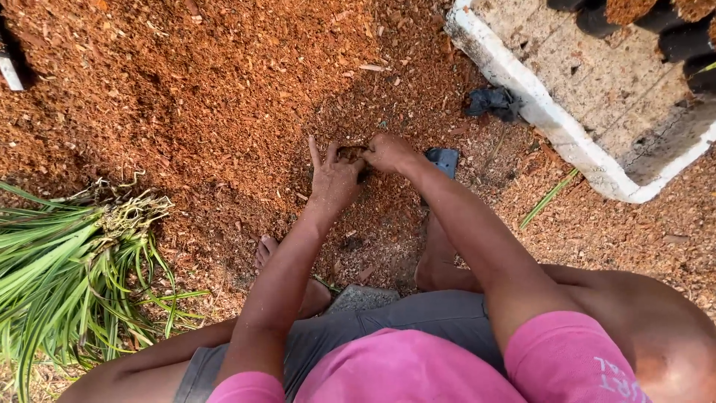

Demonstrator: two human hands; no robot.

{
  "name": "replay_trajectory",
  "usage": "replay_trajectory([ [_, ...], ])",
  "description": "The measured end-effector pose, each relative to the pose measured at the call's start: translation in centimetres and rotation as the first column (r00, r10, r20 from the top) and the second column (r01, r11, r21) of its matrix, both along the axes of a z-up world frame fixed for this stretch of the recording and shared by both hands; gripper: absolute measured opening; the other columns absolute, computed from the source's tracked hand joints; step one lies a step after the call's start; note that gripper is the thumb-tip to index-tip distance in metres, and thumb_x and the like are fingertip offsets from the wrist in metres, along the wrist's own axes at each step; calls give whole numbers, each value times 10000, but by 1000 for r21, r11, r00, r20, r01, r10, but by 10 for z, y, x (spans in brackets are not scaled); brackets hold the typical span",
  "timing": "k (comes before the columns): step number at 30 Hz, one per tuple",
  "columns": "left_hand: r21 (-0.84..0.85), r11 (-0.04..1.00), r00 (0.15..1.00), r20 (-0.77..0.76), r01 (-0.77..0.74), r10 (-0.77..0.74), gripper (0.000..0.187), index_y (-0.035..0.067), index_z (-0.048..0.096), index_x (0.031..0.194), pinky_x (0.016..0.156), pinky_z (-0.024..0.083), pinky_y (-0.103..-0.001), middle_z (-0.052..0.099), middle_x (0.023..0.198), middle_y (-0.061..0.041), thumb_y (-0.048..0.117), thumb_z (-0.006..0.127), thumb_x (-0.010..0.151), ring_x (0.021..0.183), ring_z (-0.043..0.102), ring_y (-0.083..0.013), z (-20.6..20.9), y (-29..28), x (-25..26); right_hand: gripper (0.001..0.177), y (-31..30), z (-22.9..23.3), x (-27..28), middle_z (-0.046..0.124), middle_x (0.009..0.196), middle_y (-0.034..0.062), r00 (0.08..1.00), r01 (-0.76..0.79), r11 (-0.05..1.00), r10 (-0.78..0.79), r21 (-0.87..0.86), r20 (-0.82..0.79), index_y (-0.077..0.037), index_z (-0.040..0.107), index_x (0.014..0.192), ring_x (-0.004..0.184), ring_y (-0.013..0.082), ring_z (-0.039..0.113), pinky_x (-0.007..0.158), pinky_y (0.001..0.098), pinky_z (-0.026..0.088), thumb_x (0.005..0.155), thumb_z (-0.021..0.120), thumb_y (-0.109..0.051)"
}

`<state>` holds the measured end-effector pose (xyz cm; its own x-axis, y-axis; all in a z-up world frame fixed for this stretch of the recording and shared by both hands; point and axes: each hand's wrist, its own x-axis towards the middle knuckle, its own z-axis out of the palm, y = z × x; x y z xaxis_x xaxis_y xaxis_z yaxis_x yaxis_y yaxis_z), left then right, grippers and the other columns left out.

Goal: Transplanting small green seedlings into black plastic nursery bags filled with soil or mulch.

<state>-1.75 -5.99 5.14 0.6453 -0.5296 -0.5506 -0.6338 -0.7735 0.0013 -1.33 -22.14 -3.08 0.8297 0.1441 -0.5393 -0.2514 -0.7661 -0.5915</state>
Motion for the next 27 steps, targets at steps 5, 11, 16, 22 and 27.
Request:
replay_trajectory([
  [5,109,994,1000,-26,-10,13,364,227,610,1267,1054,-147,-712,557,1340,-51,281,507,923,1424,194,-362,17,-8,-6,304,5,-17,-5,542,572,136,997,74,997,-74,10,20,-104,566,608,572,314,549,528,408,438,820,558,-322],
  [11,83,996,998,-50,-19,23,472,215,551,1321,1054,-182,-687,592,1296,-47,393,550,884,1423,197,-348,25,-3,-5,346,8,0,-9,591,629,167,993,118,991,-116,56,-26,-69,612,641,642,337,599,577,436,450,827,542,-354],
  [16,37,995,996,5,-93,93,512,302,536,1328,1032,-135,-752,528,1372,-95,489,580,854,1402,197,-428,14,-3,-6,334,5,-6,-9,570,593,114,986,164,977,-161,135,-31,-109,565,579,611,285,576,579,409,443,831,560,-327],
  [22,38,987,983,101,153,-156,351,308,607,1268,1118,-54,-671,556,1357,-28,249,539,929,1443,157,-351,31,5,-5,340,5,-8,-10,547,513,94,996,85,996,-84,-14,22,-120,607,594,508,248,560,530,382,440,859,520,-314],
  [27,132,989,990,-114,-69,85,459,258,557,1325,1081,-79,-706,587,1324,14,158,499,881,1449,125,-365,29,-4,-3,359,7,-13,0,589,637,151,992,126,979,-128,162,0,-72,584,610,642,314,588,621,425,445,856,564,-333],
])
